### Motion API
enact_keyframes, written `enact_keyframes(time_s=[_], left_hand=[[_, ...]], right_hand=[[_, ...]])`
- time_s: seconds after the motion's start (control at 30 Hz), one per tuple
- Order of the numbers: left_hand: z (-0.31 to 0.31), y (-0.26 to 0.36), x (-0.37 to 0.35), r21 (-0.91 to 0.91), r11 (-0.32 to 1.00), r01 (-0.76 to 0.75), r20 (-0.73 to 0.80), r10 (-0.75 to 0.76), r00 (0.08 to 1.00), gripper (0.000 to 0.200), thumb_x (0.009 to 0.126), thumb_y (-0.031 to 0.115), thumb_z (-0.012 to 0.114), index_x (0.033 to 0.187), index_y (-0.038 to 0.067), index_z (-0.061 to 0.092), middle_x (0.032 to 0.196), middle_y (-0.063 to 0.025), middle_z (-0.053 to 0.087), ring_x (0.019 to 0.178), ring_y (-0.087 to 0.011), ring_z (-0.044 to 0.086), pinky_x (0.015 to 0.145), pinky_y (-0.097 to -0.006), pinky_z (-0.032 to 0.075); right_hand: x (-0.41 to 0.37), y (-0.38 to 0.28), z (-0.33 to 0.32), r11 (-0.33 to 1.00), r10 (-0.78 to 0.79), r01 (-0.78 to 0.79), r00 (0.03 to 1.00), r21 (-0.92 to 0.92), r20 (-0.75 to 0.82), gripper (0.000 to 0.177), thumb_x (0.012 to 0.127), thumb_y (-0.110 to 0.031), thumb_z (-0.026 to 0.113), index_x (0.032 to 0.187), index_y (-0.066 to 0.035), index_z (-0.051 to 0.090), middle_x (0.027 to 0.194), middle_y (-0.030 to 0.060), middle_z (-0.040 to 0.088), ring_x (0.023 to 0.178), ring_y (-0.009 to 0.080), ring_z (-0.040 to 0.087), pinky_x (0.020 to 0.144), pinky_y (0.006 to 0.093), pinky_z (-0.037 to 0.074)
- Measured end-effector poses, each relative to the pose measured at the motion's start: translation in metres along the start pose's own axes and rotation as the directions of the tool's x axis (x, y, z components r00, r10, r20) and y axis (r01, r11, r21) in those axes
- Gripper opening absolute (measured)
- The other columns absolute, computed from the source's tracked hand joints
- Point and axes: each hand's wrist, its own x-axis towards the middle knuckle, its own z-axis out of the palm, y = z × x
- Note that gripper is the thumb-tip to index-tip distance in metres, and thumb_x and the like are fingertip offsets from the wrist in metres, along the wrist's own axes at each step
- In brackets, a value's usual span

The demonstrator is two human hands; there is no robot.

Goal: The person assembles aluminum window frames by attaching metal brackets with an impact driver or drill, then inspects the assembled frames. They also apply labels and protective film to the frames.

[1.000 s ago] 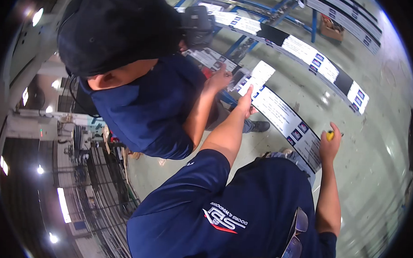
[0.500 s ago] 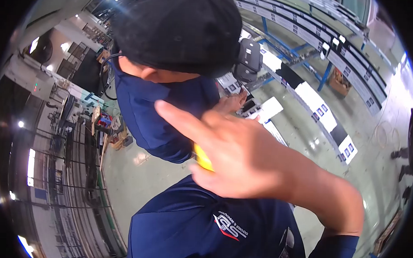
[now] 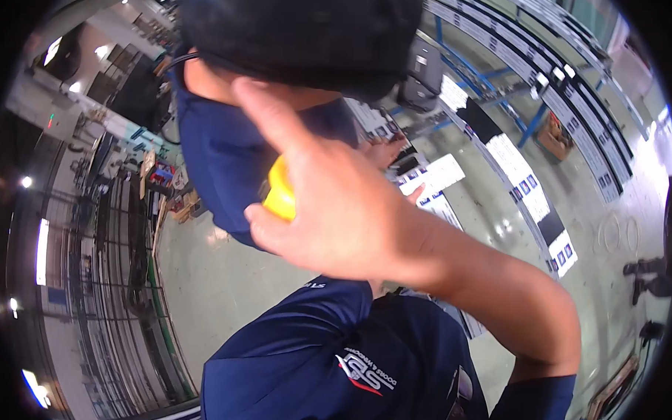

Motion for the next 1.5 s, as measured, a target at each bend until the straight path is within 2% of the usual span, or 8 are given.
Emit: enact_keyframes(time_s=[0.17, 0.27, 0.3, 0.47, 0.6, 0.8, 0.93, 1.5], left_hand=[[0.045, -0.040, -0.035, 0.170, 0.985, 0.015, -0.044, -0.008, 0.999, 0.077, 0.088, 0.067, 0.065, 0.143, 0.015, 0.050, 0.106, -0.0035, 0.070, 0.071, -0.0182, 0.067, 0.055, -0.0353, 0.056], [0.068, -0.077, -0.017, 0.245, 0.969, 0.017, -0.107, 0.010, 0.994, 0.079, 0.088, 0.066, 0.065, 0.146, 0.015, 0.048, 0.107, -0.0036, 0.070, 0.072, -0.0183, 0.067, 0.056, -0.0354, 0.056], [-0.018, -0.048, -0.066, -0.042, 0.988, 0.146, 0.550, -0.099, 0.829, 0.076, 0.086, 0.067, 0.069, 0.137, 0.013, 0.056, 0.104, -0.0051, 0.070, 0.070, -0.0149, 0.062, 0.055, -0.0322, 0.052], [-0.008, -0.063, -0.046, -0.070, 0.975, 0.212, 0.617, -0.125, 0.777, 0.062, 0.088, 0.072, 0.062, 0.116, 0.017, 0.066, 0.093, 0.0016, 0.072, 0.074, -0.0123, 0.069, 0.062, -0.0327, 0.058], [-0.012, -0.052, -0.054, -0.041, 0.981, 0.190, 0.553, -0.136, 0.822, 0.062, 0.088, 0.073, 0.061, 0.116, 0.018, 0.066, 0.097, 0.0012, 0.073, 0.077, -0.0129, 0.070, 0.067, -0.0347, 0.060], [-0.008, -0.062, -0.036, -0.008, 0.981, 0.193, 0.580, -0.153, 0.800, 0.059, 0.087, 0.073, 0.063, 0.113, 0.020, 0.067, 0.095, 0.0031, 0.072, 0.080, -0.0144, 0.070, 0.067, -0.0350, 0.058], [-0.011, -0.056, -0.039, 0.024, 0.980, 0.198, 0.658, -0.165, 0.735, 0.058, 0.088, 0.075, 0.058, 0.110, 0.022, 0.068, 0.095, 0.0031, 0.072, 0.083, -0.0144, 0.069, 0.066, -0.0331, 0.055], [-0.013, -0.047, -0.054, 0.002, 0.982, 0.190, 0.673, -0.142, 0.726, 0.063, 0.089, 0.080, 0.050, 0.117, 0.025, 0.063, 0.102, 0.0030, 0.068, 0.093, -0.0185, 0.063, 0.068, -0.0351, 0.047]], right_hand=[[-0.074, 0.031, -0.010, 0.998, -0.028, 0.029, 0.999, 0.060, -0.024, 0.095, 0.078, -0.012, 0.074, 0.161, -0.014, 0.027, 0.106, 0.0186, 0.061, 0.091, 0.0351, 0.065, 0.089, 0.0509, 0.048], [-0.154, 0.098, -0.016, 0.994, 0.083, -0.092, 0.984, -0.052, -0.158, 0.087, 0.078, -0.006, 0.076, 0.154, -0.001, 0.034, 0.140, 0.0217, 0.053, 0.128, 0.0347, 0.056, 0.110, 0.0403, 0.042], [-0.185, 0.100, -0.022, 0.834, 0.550, -0.541, 0.809, 0.104, -0.205, 0.083, 0.083, -0.008, 0.075, 0.155, -0.003, 0.034, 0.146, 0.0192, 0.049, 0.128, 0.0282, 0.055, 0.107, 0.0373, 0.043], [-0.313, 0.163, -0.037, 0.456, 0.756, -0.824, 0.160, 0.335, -0.634, 0.072, 0.086, -0.009, 0.072, 0.152, -0.005, 0.040, 0.141, 0.0162, 0.055, 0.117, 0.0246, 0.060, 0.101, 0.0359, 0.046], [-0.379, 0.204, -0.018, 0.450, 0.470, -0.869, 0.035, 0.206, -0.882, 0.067, 0.087, -0.008, 0.071, 0.149, -0.006, 0.044, 0.142, 0.0183, 0.054, 0.121, 0.0276, 0.058, 0.104, 0.0369, 0.045], [-0.391, 0.223, -0.006, 0.508, 0.358, -0.860, 0.161, 0.047, -0.920, 0.066, 0.088, -0.012, 0.069, 0.149, -0.006, 0.044, 0.145, 0.0170, 0.053, 0.133, 0.0299, 0.052, 0.110, 0.0364, 0.040], [-0.397, 0.228, -0.004, 0.474, 0.241, -0.878, 0.207, -0.071, -0.948, 0.068, 0.086, -0.015, 0.071, 0.149, -0.010, 0.045, 0.129, 0.0173, 0.057, 0.117, 0.0336, 0.058, 0.100, 0.0390, 0.047], [-0.394, 0.225, 0.000, 0.413, 0.271, -0.911, 0.138, -0.015, -0.953, 0.066, 0.088, -0.020, 0.068, 0.148, -0.011, 0.044, 0.115, 0.0147, 0.055, 0.104, 0.0295, 0.058, 0.093, 0.0378, 0.050]])
